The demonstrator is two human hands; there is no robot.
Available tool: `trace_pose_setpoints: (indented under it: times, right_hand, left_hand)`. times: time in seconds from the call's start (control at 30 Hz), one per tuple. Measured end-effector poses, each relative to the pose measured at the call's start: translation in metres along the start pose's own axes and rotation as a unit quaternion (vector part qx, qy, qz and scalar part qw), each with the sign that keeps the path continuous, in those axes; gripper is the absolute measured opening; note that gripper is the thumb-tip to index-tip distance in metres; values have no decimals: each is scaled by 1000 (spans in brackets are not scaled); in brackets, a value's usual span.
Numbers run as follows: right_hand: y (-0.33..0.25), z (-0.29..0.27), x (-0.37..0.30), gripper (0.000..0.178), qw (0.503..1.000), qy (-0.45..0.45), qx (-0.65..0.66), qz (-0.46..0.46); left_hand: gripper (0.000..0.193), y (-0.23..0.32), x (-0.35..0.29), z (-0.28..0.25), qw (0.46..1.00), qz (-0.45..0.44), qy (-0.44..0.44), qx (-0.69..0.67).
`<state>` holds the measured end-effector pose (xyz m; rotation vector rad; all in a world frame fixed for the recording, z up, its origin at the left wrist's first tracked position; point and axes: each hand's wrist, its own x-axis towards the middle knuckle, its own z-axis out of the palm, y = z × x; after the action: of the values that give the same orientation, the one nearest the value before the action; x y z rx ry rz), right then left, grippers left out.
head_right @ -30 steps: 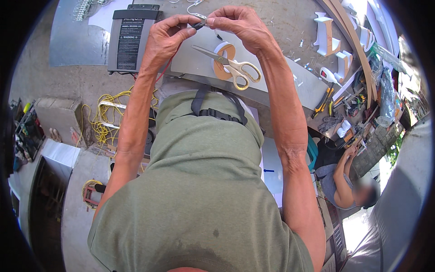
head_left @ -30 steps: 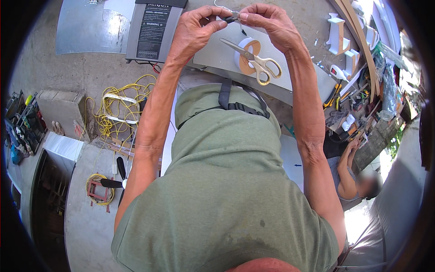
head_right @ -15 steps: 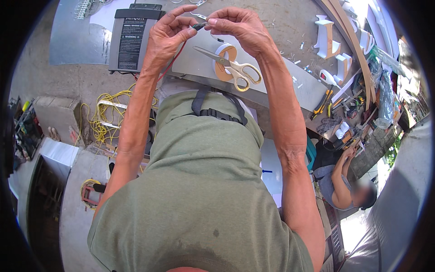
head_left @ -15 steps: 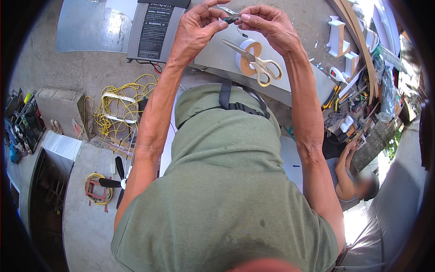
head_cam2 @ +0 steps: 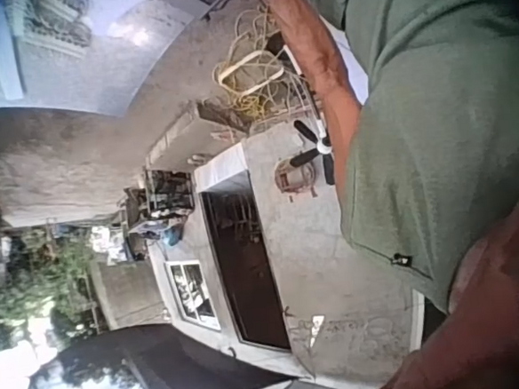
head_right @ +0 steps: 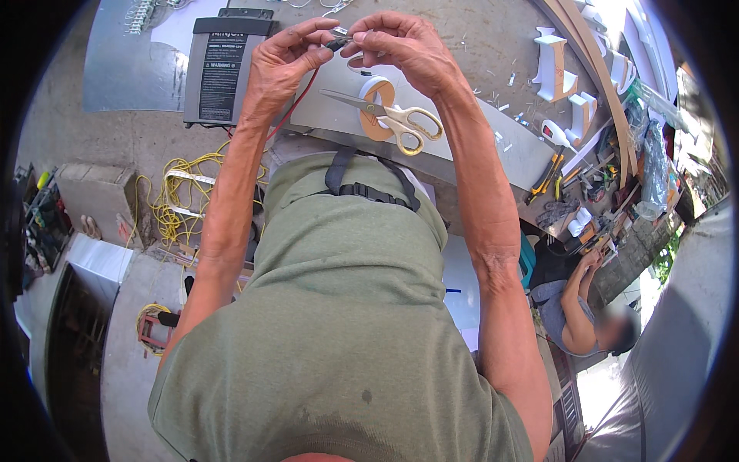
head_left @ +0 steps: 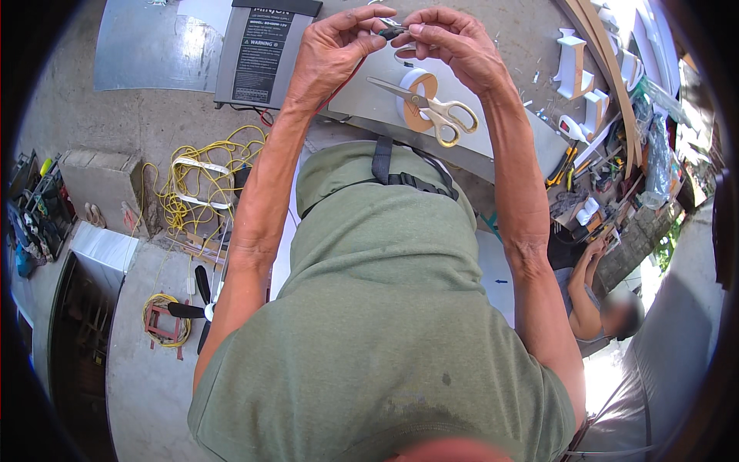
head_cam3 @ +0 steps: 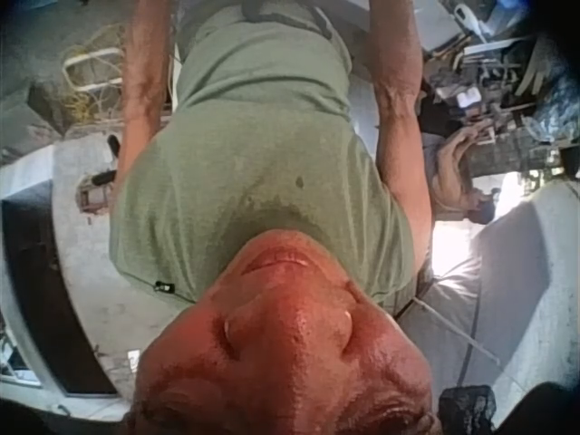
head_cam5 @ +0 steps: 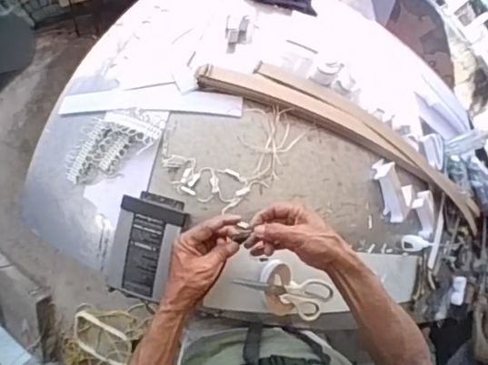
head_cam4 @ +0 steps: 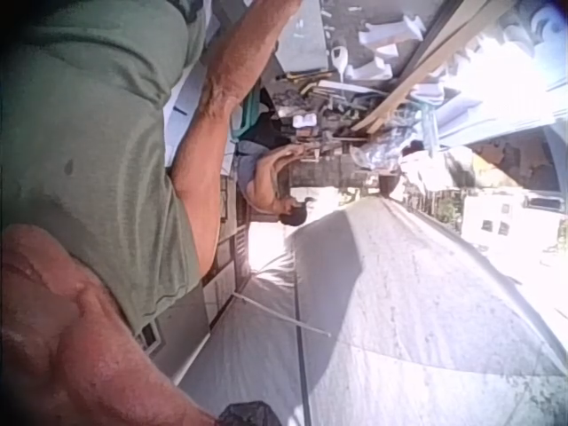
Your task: Assembling and wiring LED-backlit letters for a sign.
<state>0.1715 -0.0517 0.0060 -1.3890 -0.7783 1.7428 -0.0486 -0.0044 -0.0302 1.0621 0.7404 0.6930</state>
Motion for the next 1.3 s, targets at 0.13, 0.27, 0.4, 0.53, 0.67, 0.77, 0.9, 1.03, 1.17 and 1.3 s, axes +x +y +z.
trace_pose_setpoints:
  times: [0.13,0.27,0.4,0.53,0.67,0.77,0.9,1.03,1.17,1.3]
  right_hand:
    - [2,-1,3,27,1000,-2,-9,1]
    - [6,-4,7,24,1000,-9,-20,-11]
    - [5,-6,9,24,999,-8,-37,-14]
    - [3,-7,11,21,1000,-14,-19,-7]
    - [0,-6,11,18,1000,-19,-4,4]
    - [-13,-9,12,17,997,-38,-14,64]
    - [-11,-11,11,16,998,-36,16,46]
    - [-3,-12,15,15,999,-30,21,38]
    - [4,-12,20,15,997,-52,53,17]
    - [1,-8,18,17,1000,-25,-18,3]
  left_hand:
    - [38,-1,1,0,1000,-1,3,-1]
    - [37,-2,2,-1,1000,-9,2,0]
    - [37,1,2,2,1000,-12,0,9]
    - [37,1,4,1,1000,-22,4,15]
    - [37,-1,3,1,999,-31,12,20]
    - [37,-1,3,1,999,-33,19,4]
    - [39,-1,5,1,999,-40,16,6]
    - [35,5,5,6,999,-30,24,5]
    - [39,5,5,7,999,-39,34,14]
    - [39,4,7,5,999,-40,24,0]
